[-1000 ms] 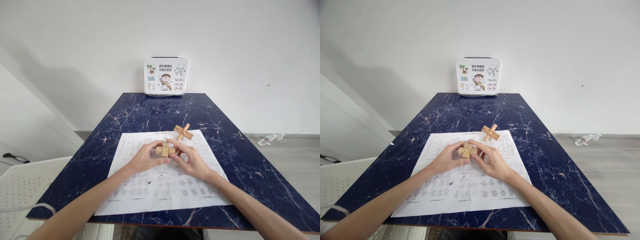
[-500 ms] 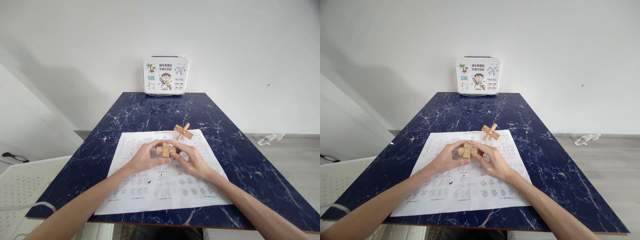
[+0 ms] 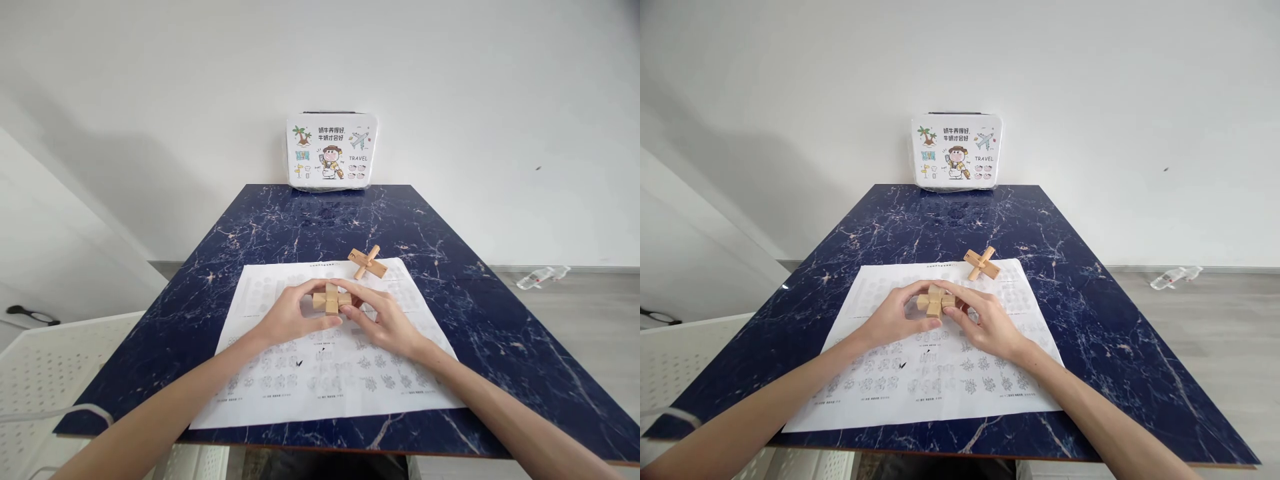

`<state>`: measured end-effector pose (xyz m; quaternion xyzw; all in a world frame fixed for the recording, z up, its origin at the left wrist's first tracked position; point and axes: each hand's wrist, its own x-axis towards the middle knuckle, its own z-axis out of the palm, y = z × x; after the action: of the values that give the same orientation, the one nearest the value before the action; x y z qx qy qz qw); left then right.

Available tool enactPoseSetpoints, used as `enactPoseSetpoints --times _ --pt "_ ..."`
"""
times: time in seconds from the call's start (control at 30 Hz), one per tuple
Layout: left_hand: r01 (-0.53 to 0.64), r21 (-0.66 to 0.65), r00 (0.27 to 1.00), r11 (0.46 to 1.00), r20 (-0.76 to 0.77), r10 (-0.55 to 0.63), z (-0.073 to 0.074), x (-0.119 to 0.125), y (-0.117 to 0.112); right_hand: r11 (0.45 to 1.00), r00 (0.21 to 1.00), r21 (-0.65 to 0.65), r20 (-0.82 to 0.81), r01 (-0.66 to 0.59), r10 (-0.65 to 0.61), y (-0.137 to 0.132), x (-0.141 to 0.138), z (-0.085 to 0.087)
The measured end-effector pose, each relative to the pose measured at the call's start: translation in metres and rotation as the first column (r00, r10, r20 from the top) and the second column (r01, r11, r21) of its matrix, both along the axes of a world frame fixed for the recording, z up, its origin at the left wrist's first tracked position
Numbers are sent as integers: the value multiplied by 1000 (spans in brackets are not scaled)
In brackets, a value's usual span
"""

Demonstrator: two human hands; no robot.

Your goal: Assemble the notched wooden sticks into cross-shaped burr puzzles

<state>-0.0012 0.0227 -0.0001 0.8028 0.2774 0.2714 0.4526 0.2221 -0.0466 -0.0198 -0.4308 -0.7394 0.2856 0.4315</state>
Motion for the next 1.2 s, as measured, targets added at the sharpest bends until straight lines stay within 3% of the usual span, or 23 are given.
enactPoseSetpoints --times 0.3,0.63,0.9,1.2 --pt "18 -8 999 1000 -42 -18 4 0 -1 1000 999 19 39 -11 10 -1 -1 -1" --pt "20 -118 999 993 -28 -23 2 1 0 997 997 82 71 -4 -1 -1 1 -2" --pt "44 -151 998 988 -27 -48 0 3 -1 963 981 271 183 9 -61 2 -4 -8" --pt "85 -135 996 987 -26 -89 -2 4 -2 902 952 432 278 -5 -128 4 -3 1"
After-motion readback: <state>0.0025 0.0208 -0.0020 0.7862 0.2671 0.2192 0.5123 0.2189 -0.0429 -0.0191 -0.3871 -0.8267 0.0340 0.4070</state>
